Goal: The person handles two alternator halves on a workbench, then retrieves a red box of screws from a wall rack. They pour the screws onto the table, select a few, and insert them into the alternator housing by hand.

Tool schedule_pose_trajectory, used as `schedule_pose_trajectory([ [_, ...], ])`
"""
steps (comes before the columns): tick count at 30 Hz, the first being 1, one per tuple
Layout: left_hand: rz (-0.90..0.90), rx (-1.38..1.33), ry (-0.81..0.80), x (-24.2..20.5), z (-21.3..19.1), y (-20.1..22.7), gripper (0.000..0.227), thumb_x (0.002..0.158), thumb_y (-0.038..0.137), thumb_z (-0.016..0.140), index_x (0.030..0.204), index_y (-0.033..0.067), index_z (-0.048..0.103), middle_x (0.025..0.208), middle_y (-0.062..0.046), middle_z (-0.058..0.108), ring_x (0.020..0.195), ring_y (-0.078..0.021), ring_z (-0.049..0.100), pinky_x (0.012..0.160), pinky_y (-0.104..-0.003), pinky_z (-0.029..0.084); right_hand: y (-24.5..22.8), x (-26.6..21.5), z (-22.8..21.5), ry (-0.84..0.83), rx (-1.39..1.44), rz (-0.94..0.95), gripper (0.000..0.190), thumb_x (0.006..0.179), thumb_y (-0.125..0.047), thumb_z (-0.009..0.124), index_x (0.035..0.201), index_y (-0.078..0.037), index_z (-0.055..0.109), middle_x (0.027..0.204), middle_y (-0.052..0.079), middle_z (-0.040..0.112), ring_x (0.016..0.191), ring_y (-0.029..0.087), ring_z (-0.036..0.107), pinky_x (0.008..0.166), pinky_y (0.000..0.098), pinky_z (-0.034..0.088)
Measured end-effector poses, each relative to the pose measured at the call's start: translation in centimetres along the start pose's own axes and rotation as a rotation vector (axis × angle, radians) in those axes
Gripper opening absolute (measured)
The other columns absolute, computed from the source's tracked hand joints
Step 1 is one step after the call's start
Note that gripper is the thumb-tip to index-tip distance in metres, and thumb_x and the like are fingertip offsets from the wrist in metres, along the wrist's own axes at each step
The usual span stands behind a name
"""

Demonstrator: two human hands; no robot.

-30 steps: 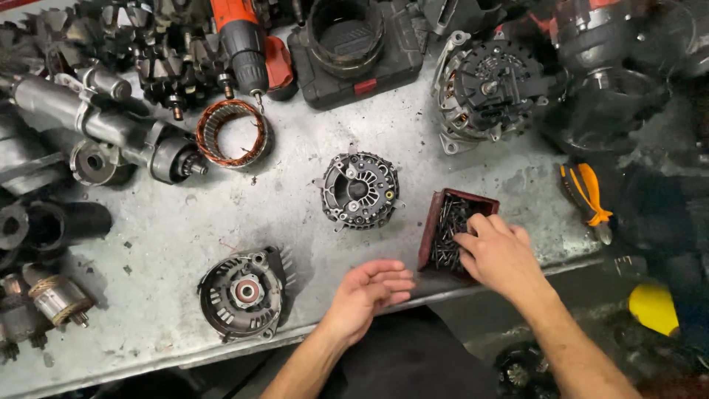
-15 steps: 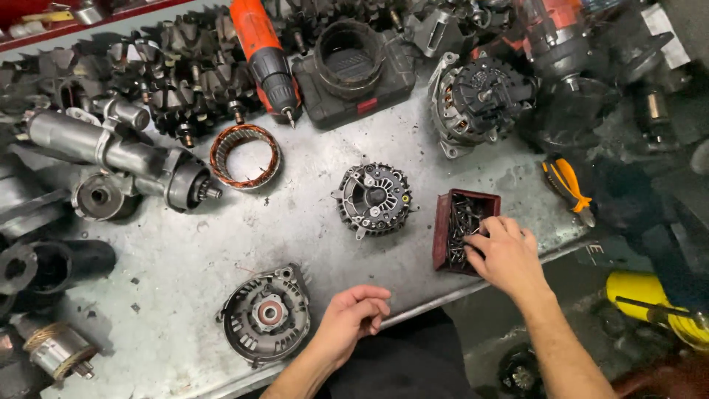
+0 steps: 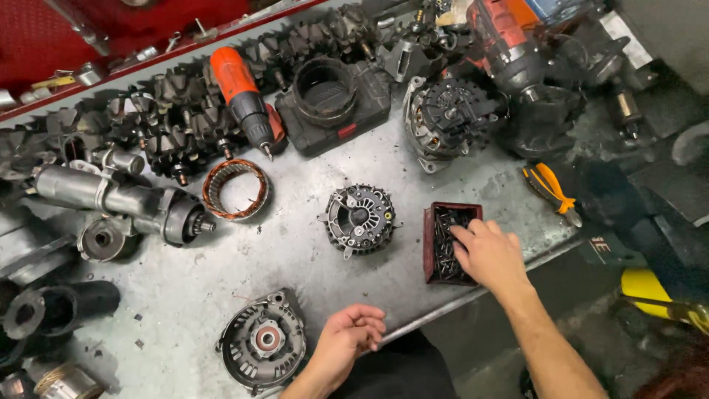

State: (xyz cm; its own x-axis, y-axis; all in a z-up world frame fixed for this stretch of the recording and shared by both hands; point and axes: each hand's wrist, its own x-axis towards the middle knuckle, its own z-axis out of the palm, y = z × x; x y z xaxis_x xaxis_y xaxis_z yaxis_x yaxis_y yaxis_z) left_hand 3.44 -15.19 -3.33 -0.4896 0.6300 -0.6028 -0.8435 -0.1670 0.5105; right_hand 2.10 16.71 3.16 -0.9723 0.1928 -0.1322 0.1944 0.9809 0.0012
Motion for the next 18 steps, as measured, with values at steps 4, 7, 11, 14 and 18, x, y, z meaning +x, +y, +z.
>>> schedule_pose_trajectory([
  [4,-0.041,0.051,0.015,0.2,1.0,0.4,0.040,0.077,-0.013,0.048,0.110,-0.0022,0.069,0.088,-0.007,0.069,0.069,-0.0117,0.060,0.063,-0.024,0.049,-0.3,2.2,0.8,-0.080,-0.024,0.019,0.041,0.090,-0.031,0.062,0.130,-0.027,0.066,0.089,0.007,0.070,0.089,0.030,0.069,0.075,0.0513,0.053],
  [7,0.003,0.096,-0.006,1.2,0.6,-0.2,0.038,0.076,-0.013,0.049,0.106,-0.0026,0.069,0.083,-0.007,0.068,0.065,-0.0118,0.057,0.059,-0.024,0.044,0.2,2.6,1.3,-0.259,0.007,0.061,0.048,0.091,-0.028,0.059,0.138,-0.024,0.061,0.086,0.015,0.074,0.080,0.038,0.073,0.075,0.0547,0.056],
  [11,0.033,0.064,-0.004,0.5,1.3,0.7,0.034,0.076,-0.013,0.050,0.103,-0.0018,0.067,0.082,-0.004,0.064,0.065,-0.0095,0.054,0.059,-0.023,0.042,0.6,1.2,1.5,-0.324,0.135,0.064,0.041,0.087,-0.029,0.062,0.127,-0.024,0.067,0.094,0.018,0.075,0.089,0.041,0.072,0.082,0.0547,0.057],
  [14,0.048,0.066,0.061,0.3,1.0,0.9,0.031,0.077,-0.013,0.051,0.101,-0.0013,0.067,0.080,-0.002,0.061,0.062,-0.0082,0.048,0.055,-0.022,0.035,0.1,1.6,-0.9,-0.339,0.187,0.096,0.047,0.085,-0.028,0.063,0.132,-0.026,0.063,0.096,0.018,0.075,0.092,0.042,0.071,0.084,0.0546,0.057],
  [18,0.027,0.055,0.076,0.2,0.2,0.4,0.032,0.076,-0.012,0.051,0.101,0.0003,0.067,0.080,0.001,0.057,0.058,-0.0066,0.040,0.051,-0.024,0.027,-0.2,3.1,-0.1,-0.436,0.198,0.118,0.072,0.083,-0.021,0.061,0.152,-0.022,0.043,0.095,0.022,0.074,0.090,0.044,0.070,0.085,0.0553,0.055],
])
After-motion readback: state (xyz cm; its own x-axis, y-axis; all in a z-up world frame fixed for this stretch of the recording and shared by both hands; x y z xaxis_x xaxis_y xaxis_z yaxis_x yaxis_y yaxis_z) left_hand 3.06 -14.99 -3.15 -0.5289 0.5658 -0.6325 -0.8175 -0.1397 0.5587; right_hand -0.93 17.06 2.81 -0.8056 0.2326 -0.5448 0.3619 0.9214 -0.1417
